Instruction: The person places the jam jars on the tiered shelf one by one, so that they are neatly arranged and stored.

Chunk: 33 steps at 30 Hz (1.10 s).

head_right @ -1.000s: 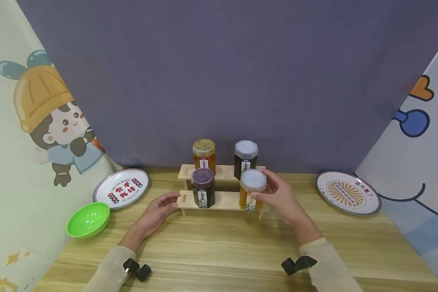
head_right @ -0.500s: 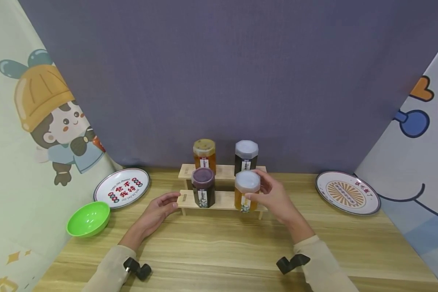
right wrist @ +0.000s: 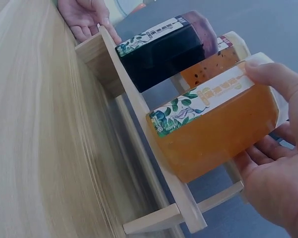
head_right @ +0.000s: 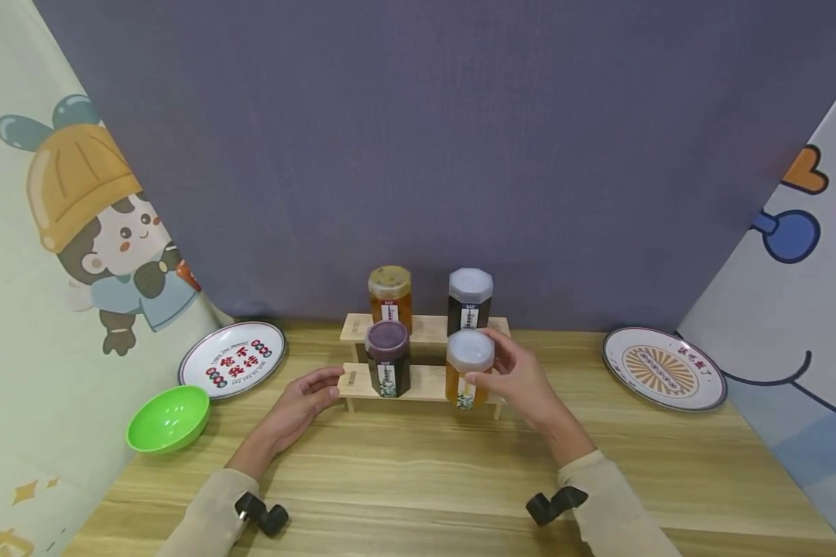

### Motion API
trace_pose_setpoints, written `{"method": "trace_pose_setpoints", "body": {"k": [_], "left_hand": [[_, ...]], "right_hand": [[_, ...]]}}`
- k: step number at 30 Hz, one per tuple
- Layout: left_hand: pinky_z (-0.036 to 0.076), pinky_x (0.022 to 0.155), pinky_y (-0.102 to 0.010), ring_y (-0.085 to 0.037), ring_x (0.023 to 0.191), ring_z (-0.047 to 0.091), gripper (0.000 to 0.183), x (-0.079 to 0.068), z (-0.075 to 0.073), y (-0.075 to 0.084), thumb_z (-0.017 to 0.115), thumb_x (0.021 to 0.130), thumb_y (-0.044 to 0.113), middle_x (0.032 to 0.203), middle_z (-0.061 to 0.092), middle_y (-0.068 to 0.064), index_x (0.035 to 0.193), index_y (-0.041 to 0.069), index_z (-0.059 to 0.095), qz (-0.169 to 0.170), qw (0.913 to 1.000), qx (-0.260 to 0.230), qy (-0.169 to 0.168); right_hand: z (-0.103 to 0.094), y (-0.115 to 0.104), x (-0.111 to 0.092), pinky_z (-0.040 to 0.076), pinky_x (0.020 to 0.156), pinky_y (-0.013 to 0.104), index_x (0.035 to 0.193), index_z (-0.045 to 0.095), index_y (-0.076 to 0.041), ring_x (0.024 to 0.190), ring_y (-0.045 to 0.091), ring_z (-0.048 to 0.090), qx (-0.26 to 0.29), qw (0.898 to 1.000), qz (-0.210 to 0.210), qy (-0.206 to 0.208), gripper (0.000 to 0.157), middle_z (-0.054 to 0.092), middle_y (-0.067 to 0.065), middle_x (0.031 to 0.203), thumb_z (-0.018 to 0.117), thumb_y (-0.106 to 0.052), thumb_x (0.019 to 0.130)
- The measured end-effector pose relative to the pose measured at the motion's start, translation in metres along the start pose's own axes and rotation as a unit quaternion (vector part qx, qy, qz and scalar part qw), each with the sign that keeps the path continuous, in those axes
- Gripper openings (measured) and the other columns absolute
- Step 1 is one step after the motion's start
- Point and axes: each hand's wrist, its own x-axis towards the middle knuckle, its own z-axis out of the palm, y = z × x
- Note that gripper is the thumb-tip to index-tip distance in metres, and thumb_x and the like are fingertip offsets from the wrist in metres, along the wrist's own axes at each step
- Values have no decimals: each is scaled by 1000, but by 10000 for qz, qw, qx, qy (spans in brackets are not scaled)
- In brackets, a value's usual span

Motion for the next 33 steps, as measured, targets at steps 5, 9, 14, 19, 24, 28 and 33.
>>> {"method": "trace_pose_setpoints", "body": {"k": [5, 9, 14, 19, 24, 28, 33], "left_hand": [[56, 103, -27, -16, 118, 59, 44, 0, -1, -1, 63, 99, 2, 131, 60, -10, 142, 0, 55, 27, 10000, 12, 84], [57, 103, -27, -15, 118, 60, 44, 0, -1, -1, 64, 99, 2, 130, 60, -9, 142, 0, 56, 54, 9999, -17, 119], [57, 103, -27, -15, 117, 60, 45, -1, -1, -1, 65, 99, 3, 130, 60, -8, 143, -1, 55, 73, 9999, 34, 74], [57, 103, -27, -15, 117, 60, 45, 0, 0, -1, 64, 99, 3, 130, 60, -9, 143, -1, 54, 75, 10000, 35, 47], [57, 103, -27, -14, 117, 60, 45, 0, 1, -2, 64, 99, 3, 130, 60, -8, 143, -2, 54, 102, 9999, 35, 15], [57, 102, -26, -13, 117, 59, 47, 0, 1, -1, 65, 99, 4, 129, 60, -7, 144, -2, 53, 114, 9999, 59, -18], [57, 102, -26, -12, 116, 59, 49, 0, 0, -2, 66, 99, 6, 130, 59, -9, 145, -4, 51, 145, 9998, 100, -65]], "right_hand": [[0, 2, 1, 43, 106, 5, 158, 37, -3, 127, -8, 51, -21, 10000, 20, 40, 80, 43, 23, 156, 79, -6, 89], [1, 2, 1, 42, 106, 5, 157, 38, -3, 127, -8, 51, -85, 9999, -10, 67, 80, 43, 22, 157, 80, -6, 89], [2, -1, -2, 43, 105, 5, 156, 40, -3, 124, -9, 52, -278, 9994, -27, 193, 78, 47, 23, 154, 81, -9, 89], [4, -4, -9, 48, 102, 7, 154, 42, -5, 120, -6, 56, -280, 9985, -2, 471, 75, 52, 22, 145, 81, -9, 90], [6, -5, -13, 50, 102, 9, 152, 46, -6, 119, -2, 59, -223, 9971, 35, 725, 72, 57, 10, 138, 81, -10, 90], [5, -4, -11, 50, 103, 10, 151, 47, -6, 120, -1, 60, -106, 9969, 24, 778, 70, 60, -1, 133, 81, -10, 90], [3, -1, -8, 50, 104, 10, 151, 48, -4, 122, -1, 60, 142, 9971, 16, 749, 69, 61, -7, 131, 79, -6, 90]]}}
